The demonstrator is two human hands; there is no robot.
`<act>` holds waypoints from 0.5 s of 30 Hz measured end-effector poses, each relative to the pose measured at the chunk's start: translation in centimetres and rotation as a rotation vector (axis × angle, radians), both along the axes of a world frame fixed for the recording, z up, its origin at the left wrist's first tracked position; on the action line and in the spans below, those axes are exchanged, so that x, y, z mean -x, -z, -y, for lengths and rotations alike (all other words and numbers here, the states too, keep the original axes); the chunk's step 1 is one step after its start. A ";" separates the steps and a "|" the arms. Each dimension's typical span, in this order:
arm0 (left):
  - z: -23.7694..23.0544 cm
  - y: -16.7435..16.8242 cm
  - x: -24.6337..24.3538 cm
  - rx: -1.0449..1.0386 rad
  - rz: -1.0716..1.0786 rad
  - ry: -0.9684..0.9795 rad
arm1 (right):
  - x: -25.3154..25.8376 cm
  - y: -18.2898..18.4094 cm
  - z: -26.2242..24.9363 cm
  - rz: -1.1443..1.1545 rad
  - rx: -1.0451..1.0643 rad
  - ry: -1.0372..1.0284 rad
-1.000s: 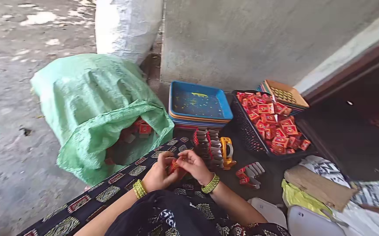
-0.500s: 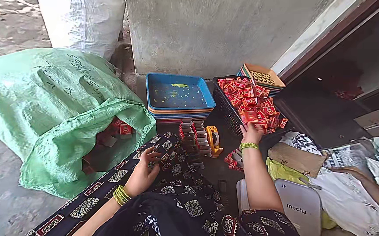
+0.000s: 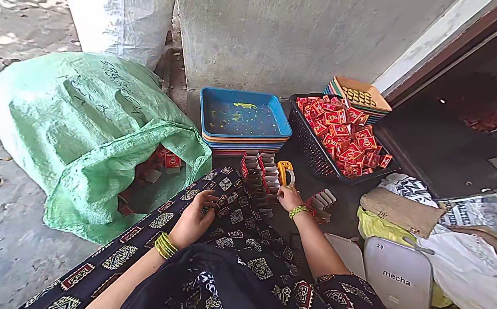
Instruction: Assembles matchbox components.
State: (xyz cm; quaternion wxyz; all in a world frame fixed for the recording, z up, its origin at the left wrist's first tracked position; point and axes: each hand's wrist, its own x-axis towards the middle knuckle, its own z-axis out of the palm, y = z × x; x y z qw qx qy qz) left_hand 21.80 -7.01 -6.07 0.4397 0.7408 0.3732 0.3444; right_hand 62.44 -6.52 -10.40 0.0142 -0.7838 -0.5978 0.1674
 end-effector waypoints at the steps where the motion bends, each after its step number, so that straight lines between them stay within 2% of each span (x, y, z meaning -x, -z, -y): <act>1: 0.0 0.0 0.0 -0.012 -0.006 0.010 | 0.1 -0.3 -0.2 0.023 0.021 0.003; 4: 0.0 -0.2 0.1 -0.059 -0.023 0.049 | 0.3 -3.1 -0.8 -0.024 0.062 -0.004; 10: 0.3 -0.6 -0.4 -0.121 0.004 0.037 | 6.1 -13.5 0.7 -0.256 -0.354 -0.252; 12: 0.6 -1.4 -0.8 -0.094 0.051 0.023 | 9.2 -15.2 1.1 -0.349 -0.439 -0.373; 15: 1.0 -2.3 -0.9 -0.076 0.127 0.009 | 14.2 -15.5 1.2 -0.632 -0.475 -0.449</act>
